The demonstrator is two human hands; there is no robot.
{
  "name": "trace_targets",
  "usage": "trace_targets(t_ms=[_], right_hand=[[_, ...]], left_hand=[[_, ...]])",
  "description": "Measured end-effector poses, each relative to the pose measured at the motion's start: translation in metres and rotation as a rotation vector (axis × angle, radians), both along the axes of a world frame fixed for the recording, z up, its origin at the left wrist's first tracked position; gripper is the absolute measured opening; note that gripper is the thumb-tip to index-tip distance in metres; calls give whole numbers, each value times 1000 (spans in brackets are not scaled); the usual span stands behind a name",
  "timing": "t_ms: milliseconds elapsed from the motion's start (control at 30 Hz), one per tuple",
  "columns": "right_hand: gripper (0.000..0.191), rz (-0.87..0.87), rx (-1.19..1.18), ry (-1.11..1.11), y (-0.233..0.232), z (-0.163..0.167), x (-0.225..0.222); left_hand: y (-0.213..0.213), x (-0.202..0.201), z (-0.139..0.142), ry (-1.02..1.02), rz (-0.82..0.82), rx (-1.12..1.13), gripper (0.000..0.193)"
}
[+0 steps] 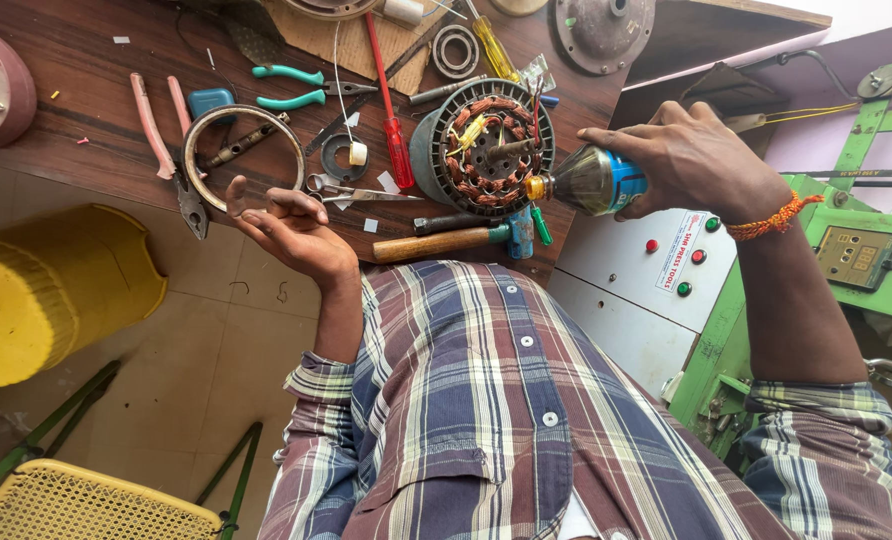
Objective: The person pours liquid from a plastic bottle onto the copper windings of an electric motor stator on a workbench, rotating the bottle around the stator to wet different spots. They then use a screwdriver to work between the windings, reposition the stator, and pour more liquid over it.
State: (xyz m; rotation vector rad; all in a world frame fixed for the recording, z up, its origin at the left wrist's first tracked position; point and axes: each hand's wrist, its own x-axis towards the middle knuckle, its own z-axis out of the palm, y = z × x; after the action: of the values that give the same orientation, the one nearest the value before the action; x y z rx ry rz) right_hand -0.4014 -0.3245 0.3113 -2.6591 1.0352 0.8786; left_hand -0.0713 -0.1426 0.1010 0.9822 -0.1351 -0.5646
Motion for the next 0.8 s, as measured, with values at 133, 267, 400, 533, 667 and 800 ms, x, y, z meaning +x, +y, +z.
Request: trace_targets(t_ms=[133, 267, 400, 533, 667, 800], right_hand=[[118, -9, -45, -18, -3, -2, -5], [120, 4, -81, 13, -7, -7, -8], [121, -6, -77, 24, -3, -7, -9], [122, -3, -90, 32, 3, -4, -3], [121, -19, -67, 38, 12, 2, 2], [124, -7, -70, 50, 18, 1, 8]], left_hand=[[4, 3, 1, 23, 1, 1, 53], [5, 7, 3, 11, -16, -8, 53], [8, 12, 7, -21, -9, 5, 53], [8, 17, 11, -50, -11, 18, 54], [8, 23, 14, -49, -27, 22, 55], [8, 27, 14, -24, -36, 32, 57]])
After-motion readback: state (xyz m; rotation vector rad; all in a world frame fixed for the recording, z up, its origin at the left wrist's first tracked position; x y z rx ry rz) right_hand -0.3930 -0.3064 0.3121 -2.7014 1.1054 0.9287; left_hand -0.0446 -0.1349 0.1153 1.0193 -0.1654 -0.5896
